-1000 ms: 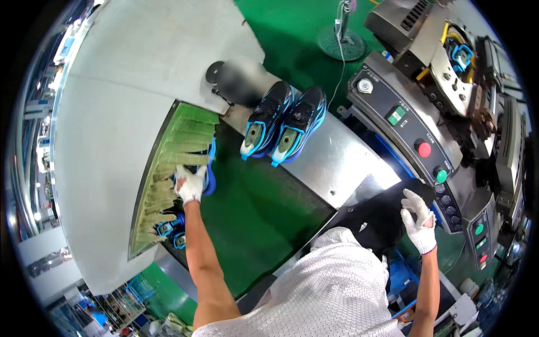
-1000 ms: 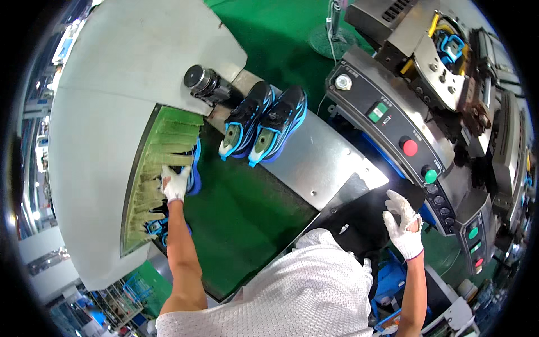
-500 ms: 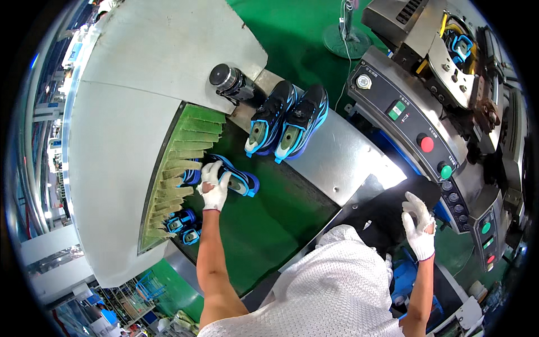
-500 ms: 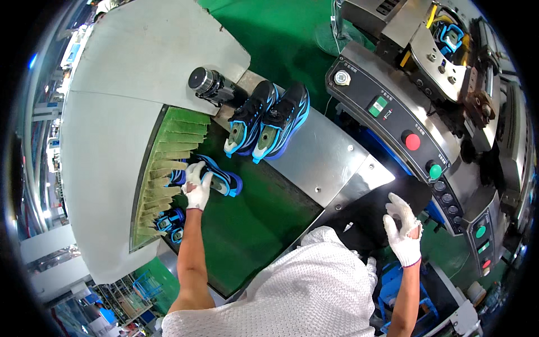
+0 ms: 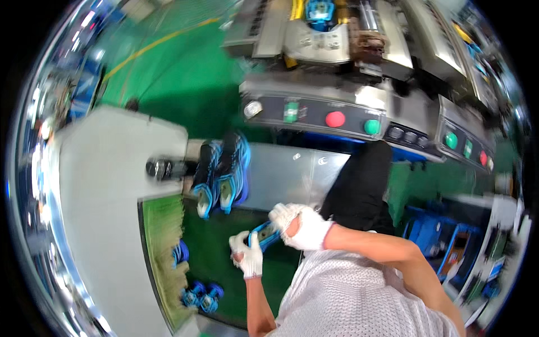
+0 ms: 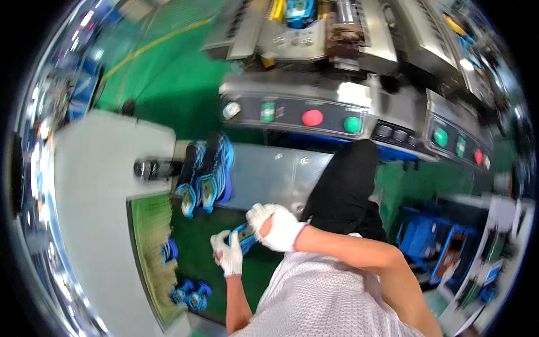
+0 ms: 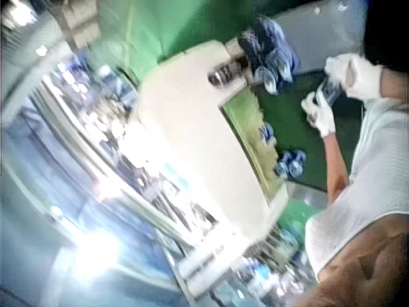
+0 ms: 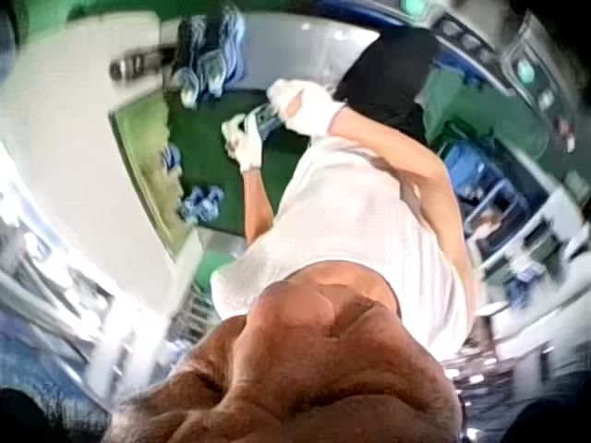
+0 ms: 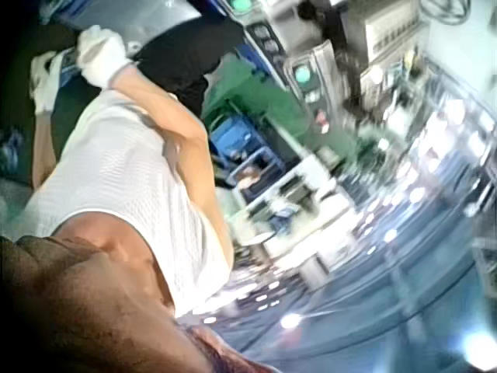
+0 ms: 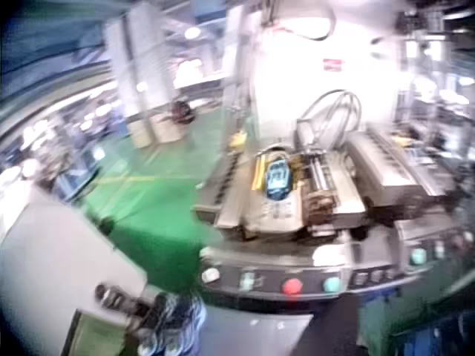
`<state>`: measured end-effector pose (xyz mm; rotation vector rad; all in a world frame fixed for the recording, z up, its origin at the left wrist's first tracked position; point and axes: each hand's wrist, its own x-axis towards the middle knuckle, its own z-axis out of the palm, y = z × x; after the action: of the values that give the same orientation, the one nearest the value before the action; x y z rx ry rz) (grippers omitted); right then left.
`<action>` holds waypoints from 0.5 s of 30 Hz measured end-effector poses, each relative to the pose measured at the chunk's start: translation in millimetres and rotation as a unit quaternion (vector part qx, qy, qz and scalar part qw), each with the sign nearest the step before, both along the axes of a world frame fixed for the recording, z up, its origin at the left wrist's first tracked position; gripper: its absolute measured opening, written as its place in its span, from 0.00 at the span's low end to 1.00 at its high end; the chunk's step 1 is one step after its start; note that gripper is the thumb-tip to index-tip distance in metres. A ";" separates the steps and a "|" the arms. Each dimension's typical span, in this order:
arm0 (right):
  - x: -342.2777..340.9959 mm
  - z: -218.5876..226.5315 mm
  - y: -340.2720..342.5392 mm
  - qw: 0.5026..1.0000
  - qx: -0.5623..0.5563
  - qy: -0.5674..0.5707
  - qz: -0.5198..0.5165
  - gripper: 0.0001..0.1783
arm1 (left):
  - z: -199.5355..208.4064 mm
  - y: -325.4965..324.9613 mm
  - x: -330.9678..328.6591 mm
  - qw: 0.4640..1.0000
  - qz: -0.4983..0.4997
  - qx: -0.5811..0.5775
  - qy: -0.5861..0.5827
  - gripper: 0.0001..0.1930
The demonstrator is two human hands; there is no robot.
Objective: The person places a shoe onto a shaping machine, presses a button to activate the machine, and then removes the shoe and places it onto a conveyor belt.
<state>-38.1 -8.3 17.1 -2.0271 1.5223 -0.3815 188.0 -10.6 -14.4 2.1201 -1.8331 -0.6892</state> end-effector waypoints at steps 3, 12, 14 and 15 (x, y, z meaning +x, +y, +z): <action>27.8 -25.1 -3.5 0.993 -0.008 0.118 -0.019 0.15 | 26.1 2.6 -15.9 0.992 -0.096 -0.056 0.052 0.09; -95.6 28.7 12.0 0.975 -0.031 -0.162 -0.146 0.31 | 132.3 -83.3 -152.5 0.880 -0.418 -0.056 0.219 0.11; -131.0 10.1 37.5 0.948 0.054 -0.233 -0.211 0.42 | 165.4 -119.3 -200.1 0.836 -0.481 -0.139 0.225 0.20; -144.4 38.5 54.5 0.944 0.148 -0.139 -0.260 0.44 | 176.6 -145.0 -219.9 0.810 -0.509 -0.230 0.180 0.24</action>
<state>-182.5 46.1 55.5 -1.2663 1.7917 -0.5747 -31.9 -155.6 162.2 0.5328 -2.4677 -0.6565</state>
